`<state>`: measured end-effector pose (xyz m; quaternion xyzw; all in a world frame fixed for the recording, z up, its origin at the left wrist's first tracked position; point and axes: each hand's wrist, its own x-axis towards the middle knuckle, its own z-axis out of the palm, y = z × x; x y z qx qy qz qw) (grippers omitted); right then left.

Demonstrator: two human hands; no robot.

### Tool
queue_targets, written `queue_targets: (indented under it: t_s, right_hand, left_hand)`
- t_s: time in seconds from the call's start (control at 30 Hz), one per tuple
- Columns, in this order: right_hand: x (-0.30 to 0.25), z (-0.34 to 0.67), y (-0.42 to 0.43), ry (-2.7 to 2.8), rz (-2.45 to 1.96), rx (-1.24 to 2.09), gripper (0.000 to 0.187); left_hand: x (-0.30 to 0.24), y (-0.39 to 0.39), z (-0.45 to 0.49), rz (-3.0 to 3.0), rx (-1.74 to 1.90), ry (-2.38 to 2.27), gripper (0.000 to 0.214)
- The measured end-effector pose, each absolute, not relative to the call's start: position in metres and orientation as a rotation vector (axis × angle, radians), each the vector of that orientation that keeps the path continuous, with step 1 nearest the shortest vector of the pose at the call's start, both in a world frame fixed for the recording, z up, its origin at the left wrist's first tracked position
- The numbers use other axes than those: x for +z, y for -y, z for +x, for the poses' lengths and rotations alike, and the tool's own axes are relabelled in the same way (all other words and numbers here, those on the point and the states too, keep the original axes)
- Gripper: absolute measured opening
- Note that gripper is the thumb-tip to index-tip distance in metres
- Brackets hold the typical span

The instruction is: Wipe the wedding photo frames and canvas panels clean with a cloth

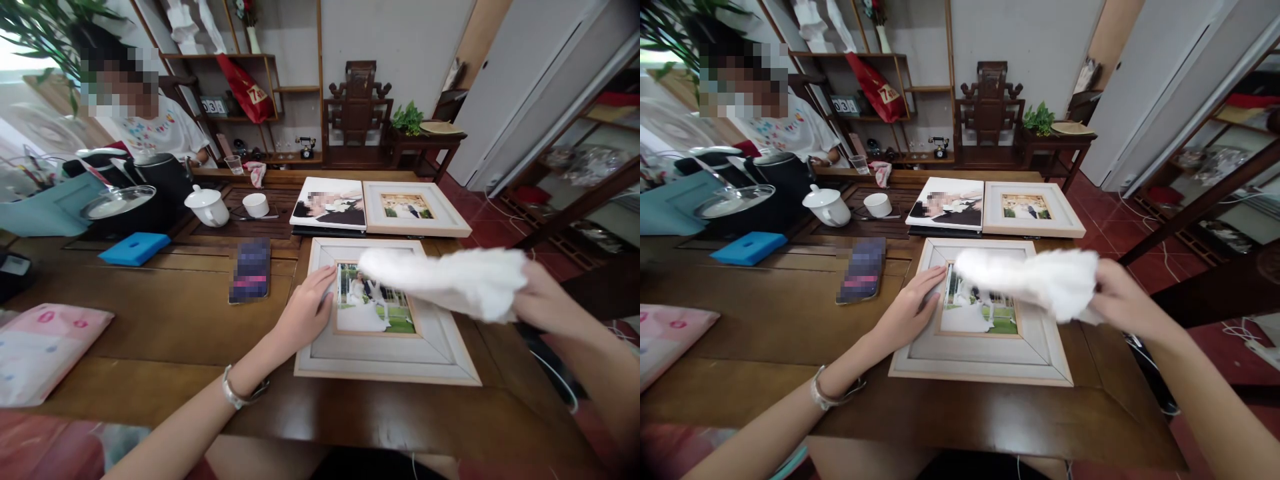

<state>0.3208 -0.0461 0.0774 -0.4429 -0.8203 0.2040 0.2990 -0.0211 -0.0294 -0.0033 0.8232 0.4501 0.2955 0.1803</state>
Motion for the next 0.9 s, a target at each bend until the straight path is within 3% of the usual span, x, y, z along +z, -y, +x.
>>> queue_targets:
  t_s: [0.17,0.33,0.53,0.7,0.9]
  right_hand:
    - [0.079,0.347,0.018,1.824,-1.392,-0.010,0.040]
    - [0.056,0.330,0.010,2.183,-1.311,-0.077,0.037]
    - [0.009,0.290,-0.002,2.204,-1.298,-0.209,0.040]
    - [0.012,0.267,0.020,2.271,-1.436,-0.356,0.053]
    - [0.014,0.274,0.044,2.445,-1.260,-0.365,0.055]
  left_hand:
    - [-0.004,0.030,-0.022,2.328,0.825,-1.278,0.043]
    - [-0.004,0.030,-0.021,2.334,0.812,-1.288,0.043]
    - [-0.003,0.030,-0.021,2.363,0.808,-1.283,0.043]
    - [-0.001,0.029,-0.020,2.355,0.810,-1.284,0.043]
    - [-0.003,0.029,-0.021,2.351,0.801,-1.290,0.043]
